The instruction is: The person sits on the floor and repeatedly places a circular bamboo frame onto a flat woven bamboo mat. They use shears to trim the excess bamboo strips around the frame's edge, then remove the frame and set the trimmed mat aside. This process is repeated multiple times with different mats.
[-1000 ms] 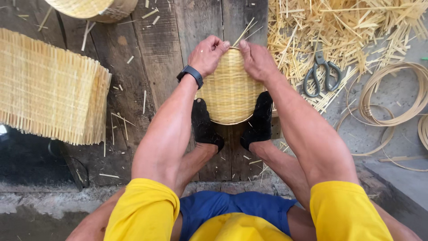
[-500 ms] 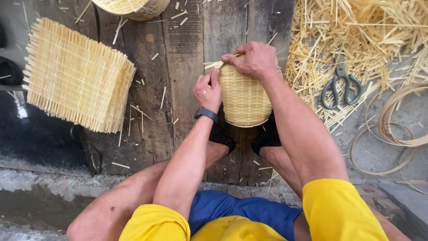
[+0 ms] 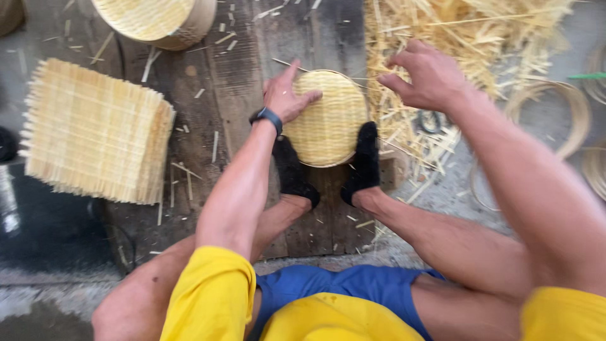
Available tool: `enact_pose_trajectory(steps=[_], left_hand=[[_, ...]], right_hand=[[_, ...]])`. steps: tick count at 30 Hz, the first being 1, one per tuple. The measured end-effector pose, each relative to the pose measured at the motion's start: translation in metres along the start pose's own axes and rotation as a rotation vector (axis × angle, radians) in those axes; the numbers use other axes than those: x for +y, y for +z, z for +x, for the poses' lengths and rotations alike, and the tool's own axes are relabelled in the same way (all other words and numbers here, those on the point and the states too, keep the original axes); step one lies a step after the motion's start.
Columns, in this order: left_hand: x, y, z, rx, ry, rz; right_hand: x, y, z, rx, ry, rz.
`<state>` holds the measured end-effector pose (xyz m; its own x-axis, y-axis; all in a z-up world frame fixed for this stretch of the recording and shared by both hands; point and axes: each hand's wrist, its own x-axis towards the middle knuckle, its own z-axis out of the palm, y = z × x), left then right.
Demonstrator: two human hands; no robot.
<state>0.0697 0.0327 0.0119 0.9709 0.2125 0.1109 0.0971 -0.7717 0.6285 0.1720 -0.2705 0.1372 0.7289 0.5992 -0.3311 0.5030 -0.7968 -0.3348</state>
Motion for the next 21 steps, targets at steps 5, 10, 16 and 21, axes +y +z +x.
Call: enact_pose_trajectory(steps=[5, 10, 16, 21], left_hand=[[0.078, -0.036, 0.022, -0.46, -0.234, -0.175], [0.103, -0.051, -0.036, -0.235, 0.428, 0.103], [0.057, -0.04, -0.125, -0.427, 0.54, 0.407], [0.053, -0.018, -0.13, -0.186, -0.079, 0.258]], right_hand=[[0.061, -0.041, -0.145, -0.21, 0.294, -0.122], [0.134, 0.054, -0.169, -0.182, 0.449, 0.228], [0.201, 0.226, -0.11, 0.347, 0.275, 0.124], [0.215, 0.245, -0.08, 0.421, 0.396, 0.143]])
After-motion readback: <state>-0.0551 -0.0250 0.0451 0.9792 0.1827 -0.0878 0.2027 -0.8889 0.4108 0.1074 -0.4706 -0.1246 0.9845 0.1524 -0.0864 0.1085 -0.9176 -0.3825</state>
